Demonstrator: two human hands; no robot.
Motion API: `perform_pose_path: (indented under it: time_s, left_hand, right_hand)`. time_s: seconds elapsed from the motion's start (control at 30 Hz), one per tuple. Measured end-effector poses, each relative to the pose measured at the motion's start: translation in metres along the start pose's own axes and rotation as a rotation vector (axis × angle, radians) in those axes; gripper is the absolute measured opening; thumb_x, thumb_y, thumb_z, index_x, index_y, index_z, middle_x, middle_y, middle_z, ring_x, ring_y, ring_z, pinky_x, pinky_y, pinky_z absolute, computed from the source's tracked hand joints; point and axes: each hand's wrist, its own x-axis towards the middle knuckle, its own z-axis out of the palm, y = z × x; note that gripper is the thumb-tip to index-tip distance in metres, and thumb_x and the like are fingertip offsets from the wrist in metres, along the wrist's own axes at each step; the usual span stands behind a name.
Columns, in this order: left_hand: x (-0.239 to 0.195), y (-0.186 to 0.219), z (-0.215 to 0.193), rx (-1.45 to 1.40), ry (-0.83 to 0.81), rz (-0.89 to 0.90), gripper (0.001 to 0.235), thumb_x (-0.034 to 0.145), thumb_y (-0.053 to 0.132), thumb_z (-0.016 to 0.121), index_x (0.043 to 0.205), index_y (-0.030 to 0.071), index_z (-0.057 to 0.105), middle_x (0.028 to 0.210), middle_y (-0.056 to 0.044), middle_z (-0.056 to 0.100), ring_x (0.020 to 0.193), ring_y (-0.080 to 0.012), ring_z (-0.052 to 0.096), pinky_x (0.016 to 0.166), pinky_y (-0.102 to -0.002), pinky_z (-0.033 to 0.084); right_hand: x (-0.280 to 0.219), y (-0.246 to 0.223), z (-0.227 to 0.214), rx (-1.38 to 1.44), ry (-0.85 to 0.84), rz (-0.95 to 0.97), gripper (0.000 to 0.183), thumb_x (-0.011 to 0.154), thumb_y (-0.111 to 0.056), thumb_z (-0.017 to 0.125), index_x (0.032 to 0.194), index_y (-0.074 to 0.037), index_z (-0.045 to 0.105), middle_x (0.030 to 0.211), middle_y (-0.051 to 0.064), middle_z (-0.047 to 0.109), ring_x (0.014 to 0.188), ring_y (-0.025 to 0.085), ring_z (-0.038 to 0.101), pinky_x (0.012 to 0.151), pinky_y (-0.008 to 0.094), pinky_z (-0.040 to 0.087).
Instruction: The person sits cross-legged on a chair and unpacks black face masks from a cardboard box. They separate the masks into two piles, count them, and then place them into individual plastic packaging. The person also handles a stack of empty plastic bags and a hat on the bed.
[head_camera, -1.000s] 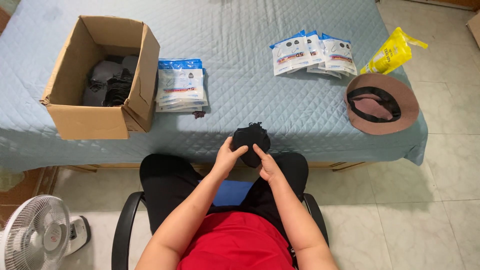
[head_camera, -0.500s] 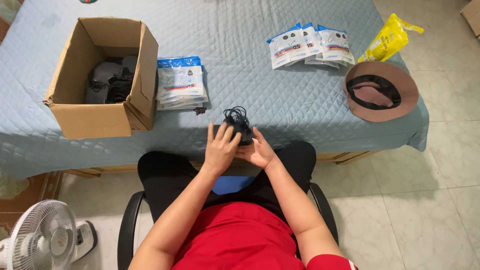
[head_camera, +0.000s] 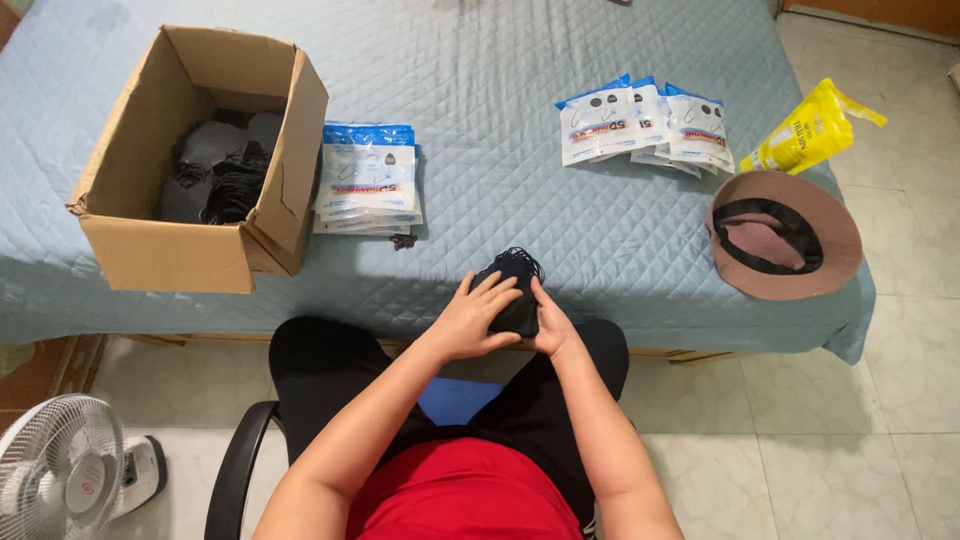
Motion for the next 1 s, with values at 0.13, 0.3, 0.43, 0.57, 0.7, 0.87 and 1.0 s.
perform_pose_path:
  time_s: [0.13, 0.3, 0.43, 0.57, 0.7, 0.87, 1.0]
  left_hand:
    - [0.019, -0.036, 0.015, -0.221, 0.111, -0.234, 0.059, 0.096, 0.044, 0.067, 0.146, 0.016, 0.052, 0.152, -0.011, 0.053, 0.142, -0.0349, 0.047, 0.116, -0.063, 0.03]
    - [0.039, -0.055, 0.017, -0.356, 0.279, -0.532, 0.062, 0.097, 0.045, 0.07, 0.144, 0.008, 0.056, 0.122, -0.016, 0.069, 0.116, -0.0355, 0.066, 0.102, -0.053, 0.049]
    - [0.051, -0.074, 0.042, -0.196, 0.218, -0.577, 0.067, 0.094, 0.048, 0.07, 0.144, 0.006, 0.055, 0.113, -0.017, 0.068, 0.11, -0.0382, 0.066, 0.096, -0.051, 0.051]
    - [0.054, -0.078, 0.058, -0.026, 0.164, -0.526, 0.06, 0.091, 0.05, 0.071, 0.134, 0.009, 0.064, 0.101, -0.011, 0.065, 0.099, -0.0327, 0.066, 0.088, -0.046, 0.051]
    - [0.053, -0.07, 0.063, 0.182, 0.194, -0.441, 0.053, 0.092, 0.051, 0.07, 0.128, 0.013, 0.069, 0.108, -0.008, 0.066, 0.107, -0.0274, 0.064, 0.099, -0.044, 0.042]
    - [0.052, -0.067, 0.063, 0.418, 0.394, -0.269, 0.045, 0.075, 0.036, 0.087, 0.109, 0.011, 0.07, 0.101, -0.009, 0.062, 0.103, -0.028, 0.06, 0.102, -0.052, 0.04]
    - [0.047, -0.08, 0.077, 0.227, 0.46, -0.274, 0.026, 0.078, 0.029, 0.082, 0.094, 0.023, 0.062, 0.086, 0.005, 0.056, 0.091, -0.0184, 0.06, 0.086, -0.036, 0.045]
  right_hand:
    - [-0.009, -0.038, 0.012, -0.038, 0.077, -0.102, 0.067, 0.089, -0.06, 0.07, 0.12, -0.001, 0.07, 0.115, 0.022, 0.073, 0.105, 0.037, 0.073, 0.094, 0.052, 0.06]
    - [-0.006, -0.059, 0.027, -0.079, 0.063, -0.159, 0.057, 0.092, -0.052, 0.068, 0.126, -0.005, 0.068, 0.123, 0.023, 0.07, 0.114, 0.04, 0.067, 0.099, 0.071, 0.047]
    - [0.015, -0.055, -0.009, -0.109, 0.082, -0.146, 0.051, 0.094, -0.042, 0.07, 0.123, 0.0, 0.067, 0.121, 0.023, 0.07, 0.112, 0.04, 0.068, 0.095, 0.07, 0.051]
    - [0.02, -0.048, -0.031, -0.158, 0.095, -0.215, 0.051, 0.095, -0.043, 0.067, 0.129, -0.006, 0.067, 0.123, 0.021, 0.07, 0.111, 0.039, 0.068, 0.095, 0.073, 0.049]
    - [0.018, -0.042, -0.034, -0.148, 0.076, -0.28, 0.042, 0.095, -0.038, 0.067, 0.125, -0.009, 0.068, 0.117, 0.022, 0.072, 0.105, 0.04, 0.071, 0.09, 0.077, 0.05]
    - [0.02, -0.04, -0.04, -0.16, 0.072, -0.304, 0.043, 0.095, -0.04, 0.067, 0.125, -0.01, 0.069, 0.116, 0.021, 0.073, 0.103, 0.04, 0.071, 0.088, 0.076, 0.052]
    - [0.017, -0.037, -0.038, -0.107, 0.084, -0.351, 0.034, 0.093, -0.024, 0.071, 0.123, -0.01, 0.07, 0.113, 0.022, 0.073, 0.101, 0.043, 0.071, 0.088, 0.08, 0.047]
